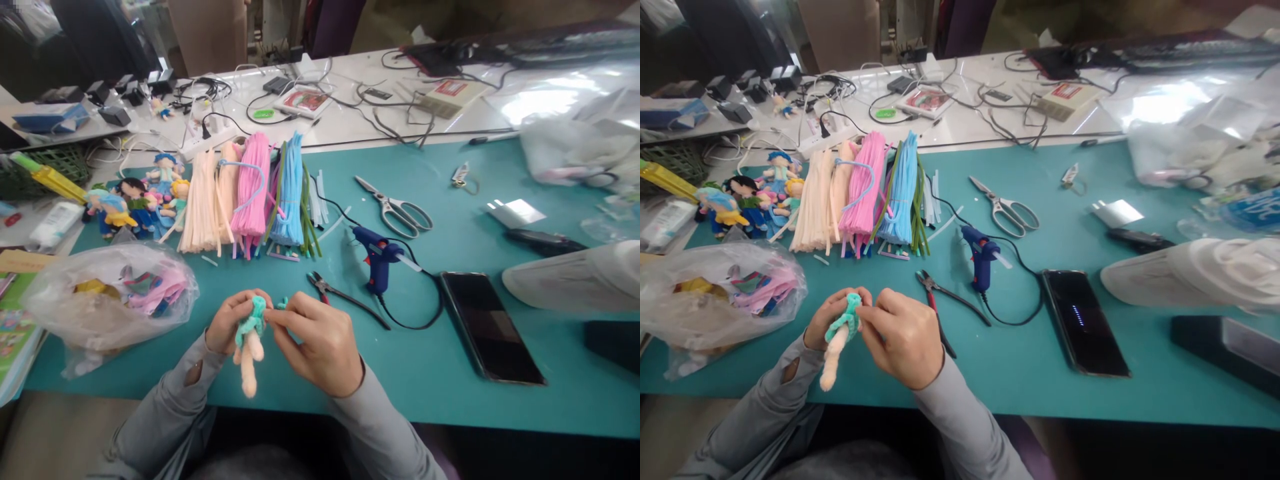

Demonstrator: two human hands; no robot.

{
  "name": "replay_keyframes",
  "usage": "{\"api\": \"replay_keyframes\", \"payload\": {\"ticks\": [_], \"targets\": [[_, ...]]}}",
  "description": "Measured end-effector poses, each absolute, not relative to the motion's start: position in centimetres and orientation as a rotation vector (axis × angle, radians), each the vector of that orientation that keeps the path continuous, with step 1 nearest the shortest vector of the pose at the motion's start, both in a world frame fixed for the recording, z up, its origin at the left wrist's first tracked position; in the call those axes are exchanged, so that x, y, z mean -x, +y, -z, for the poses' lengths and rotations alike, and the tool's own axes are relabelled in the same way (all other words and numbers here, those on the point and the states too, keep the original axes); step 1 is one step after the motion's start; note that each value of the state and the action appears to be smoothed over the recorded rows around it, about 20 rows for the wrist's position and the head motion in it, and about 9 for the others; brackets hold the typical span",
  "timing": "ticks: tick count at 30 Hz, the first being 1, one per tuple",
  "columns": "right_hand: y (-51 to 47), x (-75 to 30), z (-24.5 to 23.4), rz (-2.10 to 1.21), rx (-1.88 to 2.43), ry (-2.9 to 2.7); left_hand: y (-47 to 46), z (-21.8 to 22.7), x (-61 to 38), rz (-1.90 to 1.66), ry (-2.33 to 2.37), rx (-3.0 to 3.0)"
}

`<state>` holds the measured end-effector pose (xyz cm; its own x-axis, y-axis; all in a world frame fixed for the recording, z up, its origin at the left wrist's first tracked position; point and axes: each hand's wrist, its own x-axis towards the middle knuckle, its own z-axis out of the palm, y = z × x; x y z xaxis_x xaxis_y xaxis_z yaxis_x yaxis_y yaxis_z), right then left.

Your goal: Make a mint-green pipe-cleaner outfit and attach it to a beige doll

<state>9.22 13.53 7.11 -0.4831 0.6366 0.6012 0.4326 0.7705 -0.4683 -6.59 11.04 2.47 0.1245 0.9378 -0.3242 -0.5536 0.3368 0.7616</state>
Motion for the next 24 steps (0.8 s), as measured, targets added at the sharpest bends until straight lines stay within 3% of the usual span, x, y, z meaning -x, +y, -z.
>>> {"api": "replay_keyframes", "payload": {"ticks": [7, 14, 24], "targets": [[13.5, -8.7, -7.0, -0.288, 0.809, -2.190, 11.0, -2.1, 6.6, -1.205, 0.865, -0.507], [13.8, -9.9, -7.0, -0.501, 0.834, -1.959, 11.4, -0.8, 6.9, -1.142, 0.562, -0.430], [13.7, -9.4, -6.4, -0.611, 0.887, -2.032, 11.3, -1.1, 7.1, -1.125, 0.545, -0.330]]}}
